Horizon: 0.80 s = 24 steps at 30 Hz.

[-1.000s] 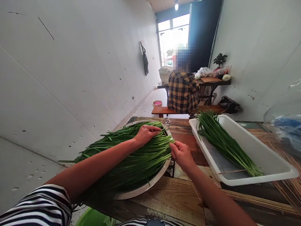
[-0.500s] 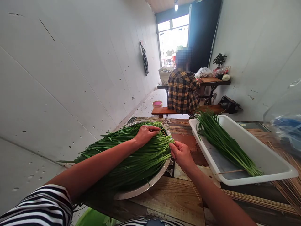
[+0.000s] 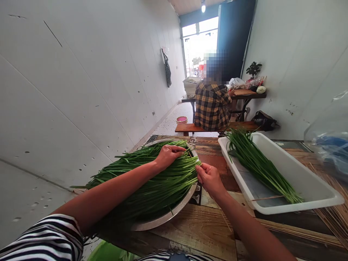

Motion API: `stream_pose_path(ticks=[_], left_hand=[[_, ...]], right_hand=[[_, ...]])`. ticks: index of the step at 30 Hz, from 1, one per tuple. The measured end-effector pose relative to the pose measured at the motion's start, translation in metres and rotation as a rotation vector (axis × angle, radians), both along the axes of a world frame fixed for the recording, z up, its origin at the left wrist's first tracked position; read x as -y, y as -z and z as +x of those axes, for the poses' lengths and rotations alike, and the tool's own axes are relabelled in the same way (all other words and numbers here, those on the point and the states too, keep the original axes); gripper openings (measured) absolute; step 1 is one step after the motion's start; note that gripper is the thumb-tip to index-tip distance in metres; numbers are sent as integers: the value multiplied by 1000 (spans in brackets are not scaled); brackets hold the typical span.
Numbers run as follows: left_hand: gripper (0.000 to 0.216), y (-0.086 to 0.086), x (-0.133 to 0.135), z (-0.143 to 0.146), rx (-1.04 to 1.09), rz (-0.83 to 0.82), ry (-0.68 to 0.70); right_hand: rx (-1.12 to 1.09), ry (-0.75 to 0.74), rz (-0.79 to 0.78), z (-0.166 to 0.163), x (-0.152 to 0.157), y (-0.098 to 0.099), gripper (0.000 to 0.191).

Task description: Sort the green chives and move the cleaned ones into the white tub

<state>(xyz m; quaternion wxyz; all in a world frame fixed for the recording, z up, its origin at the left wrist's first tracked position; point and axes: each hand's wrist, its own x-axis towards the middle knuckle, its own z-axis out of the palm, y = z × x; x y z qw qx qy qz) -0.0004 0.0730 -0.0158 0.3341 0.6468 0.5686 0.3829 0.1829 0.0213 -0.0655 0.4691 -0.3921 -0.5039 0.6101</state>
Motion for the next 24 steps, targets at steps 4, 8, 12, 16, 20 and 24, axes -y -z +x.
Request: stream_pose_path(ticks=[4, 8, 12, 16, 20, 24], left_hand=[[25, 1, -1, 0, 7, 16, 13], [24, 2, 0, 0, -13, 17, 32], [20, -1, 10, 3, -129, 90, 130], [22, -16, 16, 2, -228, 58, 336], [24, -33, 5, -9, -384, 58, 199], [19, -35, -14, -20, -713, 166, 46]], right_hand=[[18, 4, 10, 0, 0, 0, 38], [15, 11, 9, 0, -1, 1, 38], [-1, 4, 15, 0, 0, 3, 36], [12, 8, 19, 0, -1, 5, 35], [23, 11, 16, 1, -2, 5, 36], [16, 4, 11, 1, -1, 3, 36]])
